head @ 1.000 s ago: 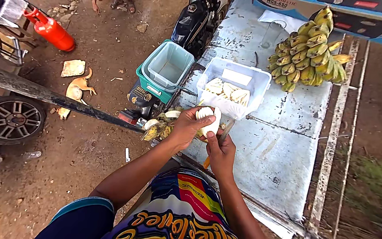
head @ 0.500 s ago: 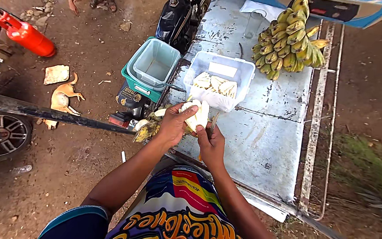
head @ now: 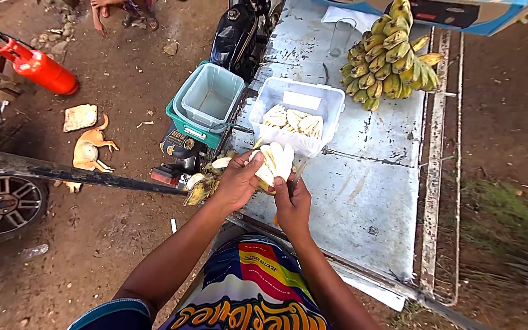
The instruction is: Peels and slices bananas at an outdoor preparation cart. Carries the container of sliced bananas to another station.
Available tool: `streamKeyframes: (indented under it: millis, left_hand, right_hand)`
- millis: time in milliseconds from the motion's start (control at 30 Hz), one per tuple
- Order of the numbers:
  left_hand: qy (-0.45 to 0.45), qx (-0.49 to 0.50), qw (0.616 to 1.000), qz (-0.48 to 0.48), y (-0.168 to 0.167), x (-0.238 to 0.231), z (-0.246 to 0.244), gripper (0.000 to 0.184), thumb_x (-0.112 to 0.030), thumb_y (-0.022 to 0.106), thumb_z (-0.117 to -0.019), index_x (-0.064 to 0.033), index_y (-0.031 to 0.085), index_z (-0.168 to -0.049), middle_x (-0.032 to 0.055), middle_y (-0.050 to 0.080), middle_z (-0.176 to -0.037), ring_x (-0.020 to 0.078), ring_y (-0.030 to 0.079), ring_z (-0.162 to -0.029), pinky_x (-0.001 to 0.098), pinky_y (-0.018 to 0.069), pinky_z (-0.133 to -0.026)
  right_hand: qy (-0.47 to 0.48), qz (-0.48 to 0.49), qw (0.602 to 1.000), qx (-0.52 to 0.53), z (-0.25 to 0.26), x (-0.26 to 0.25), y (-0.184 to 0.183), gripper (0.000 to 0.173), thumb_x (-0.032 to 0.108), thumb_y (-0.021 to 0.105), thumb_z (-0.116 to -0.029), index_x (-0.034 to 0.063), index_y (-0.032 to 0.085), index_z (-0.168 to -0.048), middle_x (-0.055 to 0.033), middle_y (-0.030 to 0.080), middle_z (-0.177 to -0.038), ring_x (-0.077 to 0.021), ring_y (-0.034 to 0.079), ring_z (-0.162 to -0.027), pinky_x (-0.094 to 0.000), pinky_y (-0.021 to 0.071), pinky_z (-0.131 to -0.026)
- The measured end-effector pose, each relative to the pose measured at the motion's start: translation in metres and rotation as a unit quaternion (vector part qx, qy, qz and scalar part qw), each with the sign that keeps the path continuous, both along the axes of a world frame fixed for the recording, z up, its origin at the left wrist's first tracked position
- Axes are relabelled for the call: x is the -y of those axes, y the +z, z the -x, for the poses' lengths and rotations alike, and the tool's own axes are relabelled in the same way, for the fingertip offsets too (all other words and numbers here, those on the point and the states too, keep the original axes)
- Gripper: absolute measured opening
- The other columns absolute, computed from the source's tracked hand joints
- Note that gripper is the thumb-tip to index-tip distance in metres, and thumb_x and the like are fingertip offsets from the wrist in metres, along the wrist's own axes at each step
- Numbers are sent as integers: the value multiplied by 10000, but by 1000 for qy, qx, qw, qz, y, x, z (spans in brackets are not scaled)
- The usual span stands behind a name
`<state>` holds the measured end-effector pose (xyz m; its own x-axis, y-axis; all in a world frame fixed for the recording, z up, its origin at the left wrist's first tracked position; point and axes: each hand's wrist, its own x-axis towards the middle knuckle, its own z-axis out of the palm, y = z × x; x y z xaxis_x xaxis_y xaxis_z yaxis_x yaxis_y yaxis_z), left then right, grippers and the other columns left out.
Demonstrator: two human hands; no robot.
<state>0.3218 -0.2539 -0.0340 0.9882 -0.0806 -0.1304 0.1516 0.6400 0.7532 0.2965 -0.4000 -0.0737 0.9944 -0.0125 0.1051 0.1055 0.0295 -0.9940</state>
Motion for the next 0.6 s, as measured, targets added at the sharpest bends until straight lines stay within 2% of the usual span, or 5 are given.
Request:
streamKeyframes:
  millis: [67, 267, 400, 533, 600]
  left_hand:
    - [-31, 27, 998, 44, -5, -3, 0, 294, -139, 522, -1070, -71, 635, -1333, 115, 669, -1270, 179, 678, -1102, 384, 555, -1001]
    - [59, -14, 998, 12, -4, 6, -4, 224, -56, 541, -1039, -13, 703, -1187, 144, 722, -1117, 197, 713, -989, 401, 594, -926]
    - [44, -18, 999, 1, -16, 11, -5, 200, -128, 542, -1047, 18, 594, -1173, 152, 724, -1068, 216, 726, -960, 410, 607, -891]
    - [67, -111, 991, -43, -7, 18, -10, 183, -9, 566, -1018, 78, 560, -1178, 207, 713, -989, 241, 720, -819, 390, 619, -750]
    - [67, -182, 980, -51, 2, 15, -17, 220, -51, 545, -1044, 79, 549, -1221, 232, 716, -1028, 282, 737, -862, 422, 628, -778]
  right_hand:
    - [-1, -19, 1000, -4, -2, 0, 2, 148, 147, 550, -1050, 9, 596, -1080, -5, 656, -767, -42, 518, -531, -194, 438, -483]
    - [-3, -27, 1000, 2, -6, -3, 1, 149, 133, 542, -1046, -6, 592, -1062, -1, 654, -771, -37, 562, -571, -188, 477, -516]
    - [-8, -32, 999, 7, -12, -4, -2, 160, 158, 555, -1046, 3, 595, -1051, 0, 660, -774, -51, 585, -595, -194, 496, -543]
    - [18, -72, 997, -29, -20, -2, -9, 189, 161, 672, -991, -6, 633, -1070, -31, 710, -802, -102, 677, -692, -245, 574, -642]
    - [30, -90, 994, -59, -22, 2, -10, 241, 200, 741, -935, 1, 649, -1035, -15, 694, -756, -97, 671, -655, -249, 581, -622]
